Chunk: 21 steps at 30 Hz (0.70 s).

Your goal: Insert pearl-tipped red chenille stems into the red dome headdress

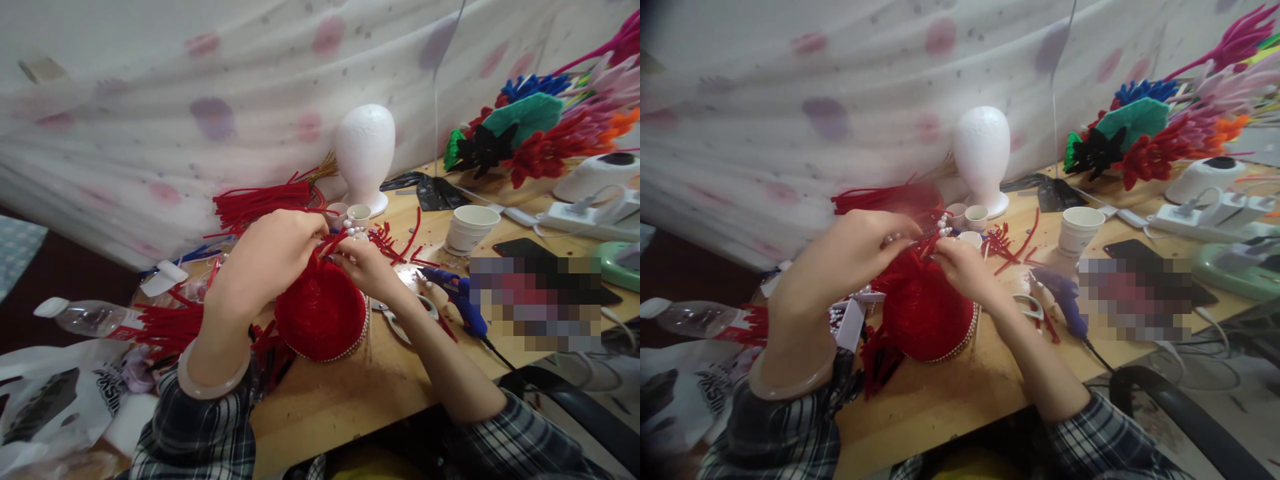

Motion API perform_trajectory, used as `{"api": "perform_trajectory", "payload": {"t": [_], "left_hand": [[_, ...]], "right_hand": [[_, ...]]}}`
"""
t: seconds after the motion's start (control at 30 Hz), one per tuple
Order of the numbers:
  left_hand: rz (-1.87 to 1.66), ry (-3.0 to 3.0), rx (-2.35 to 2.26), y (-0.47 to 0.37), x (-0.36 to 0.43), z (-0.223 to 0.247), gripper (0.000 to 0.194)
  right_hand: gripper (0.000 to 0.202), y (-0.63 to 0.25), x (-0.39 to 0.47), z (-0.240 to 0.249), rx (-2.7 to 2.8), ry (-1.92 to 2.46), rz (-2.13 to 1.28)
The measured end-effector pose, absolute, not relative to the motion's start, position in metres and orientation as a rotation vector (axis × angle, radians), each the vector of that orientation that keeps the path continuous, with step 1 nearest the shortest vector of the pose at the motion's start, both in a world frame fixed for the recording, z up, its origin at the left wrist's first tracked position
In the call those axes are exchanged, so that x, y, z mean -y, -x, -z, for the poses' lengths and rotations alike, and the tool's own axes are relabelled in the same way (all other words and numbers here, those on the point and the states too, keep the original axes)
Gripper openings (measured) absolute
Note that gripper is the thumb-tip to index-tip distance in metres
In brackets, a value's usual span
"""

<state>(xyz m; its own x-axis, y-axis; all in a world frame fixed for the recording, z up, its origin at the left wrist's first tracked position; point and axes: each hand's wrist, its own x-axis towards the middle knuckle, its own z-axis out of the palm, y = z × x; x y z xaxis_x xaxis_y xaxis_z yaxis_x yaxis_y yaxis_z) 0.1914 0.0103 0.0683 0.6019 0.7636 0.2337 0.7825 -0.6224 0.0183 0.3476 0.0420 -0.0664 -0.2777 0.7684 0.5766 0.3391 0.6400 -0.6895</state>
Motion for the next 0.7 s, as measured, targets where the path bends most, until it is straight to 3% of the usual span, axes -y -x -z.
{"api": "perform_trajectory", "payload": {"t": [0.7], "left_hand": [[0.328,2.751,1.299,-0.1936,-0.0135,-0.0686,0.024]], "right_hand": [[0.016,-0.3442,-0.0336,0.0658,1.941,0.927,-0.364]]}}
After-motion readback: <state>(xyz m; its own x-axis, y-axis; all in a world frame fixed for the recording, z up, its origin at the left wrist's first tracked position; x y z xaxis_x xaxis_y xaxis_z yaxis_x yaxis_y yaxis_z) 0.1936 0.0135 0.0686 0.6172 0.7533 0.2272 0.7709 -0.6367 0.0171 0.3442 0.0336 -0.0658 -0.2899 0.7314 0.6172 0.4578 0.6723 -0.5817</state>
